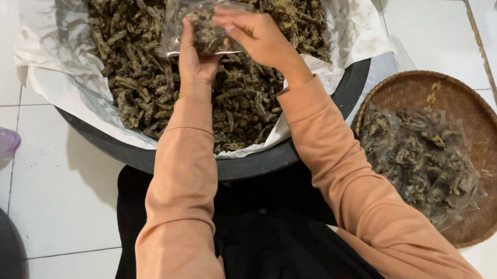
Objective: The person sits on the floor beside a large basin of dried seahorses, opens small clear plastic bags, and pushes handfuls of the dried seahorses into each bag. Filled bags are placed on a woven bamboo tray beside them, and the person repeats the bagging with new bags.
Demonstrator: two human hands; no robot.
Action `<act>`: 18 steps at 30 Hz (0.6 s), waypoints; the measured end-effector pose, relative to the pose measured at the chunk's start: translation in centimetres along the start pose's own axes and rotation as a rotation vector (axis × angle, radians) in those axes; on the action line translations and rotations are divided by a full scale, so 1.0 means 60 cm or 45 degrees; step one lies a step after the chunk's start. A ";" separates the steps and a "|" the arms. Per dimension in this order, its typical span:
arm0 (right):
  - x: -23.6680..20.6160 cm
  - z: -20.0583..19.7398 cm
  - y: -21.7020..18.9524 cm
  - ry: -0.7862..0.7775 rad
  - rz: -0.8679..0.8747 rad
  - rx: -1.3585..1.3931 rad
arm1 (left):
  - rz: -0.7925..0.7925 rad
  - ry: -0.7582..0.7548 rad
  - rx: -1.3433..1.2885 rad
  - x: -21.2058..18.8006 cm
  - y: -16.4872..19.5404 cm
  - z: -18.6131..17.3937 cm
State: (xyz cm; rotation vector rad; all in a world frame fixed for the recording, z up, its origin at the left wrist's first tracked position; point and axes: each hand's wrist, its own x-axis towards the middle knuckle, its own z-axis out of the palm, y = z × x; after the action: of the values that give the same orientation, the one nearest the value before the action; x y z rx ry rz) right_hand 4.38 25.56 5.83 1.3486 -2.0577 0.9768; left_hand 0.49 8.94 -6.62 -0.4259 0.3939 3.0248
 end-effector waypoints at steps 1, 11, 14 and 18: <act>0.002 -0.008 -0.005 0.047 0.081 0.082 | 0.010 0.053 -0.057 -0.004 0.006 0.001; 0.010 -0.011 -0.034 0.347 0.395 0.070 | 0.328 -0.007 -0.321 -0.011 0.059 -0.003; 0.010 -0.006 -0.035 0.437 0.221 -0.020 | 0.321 -0.098 -0.377 -0.015 0.055 0.001; 0.023 0.014 -0.047 0.346 0.321 -0.092 | 0.165 -0.081 0.056 -0.030 0.027 0.010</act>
State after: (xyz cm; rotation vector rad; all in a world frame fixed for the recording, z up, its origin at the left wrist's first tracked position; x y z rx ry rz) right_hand 6.40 23.37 7.15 0.8787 -2.0603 1.1114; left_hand 1.92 7.48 -5.15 -0.3124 0.5011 3.1380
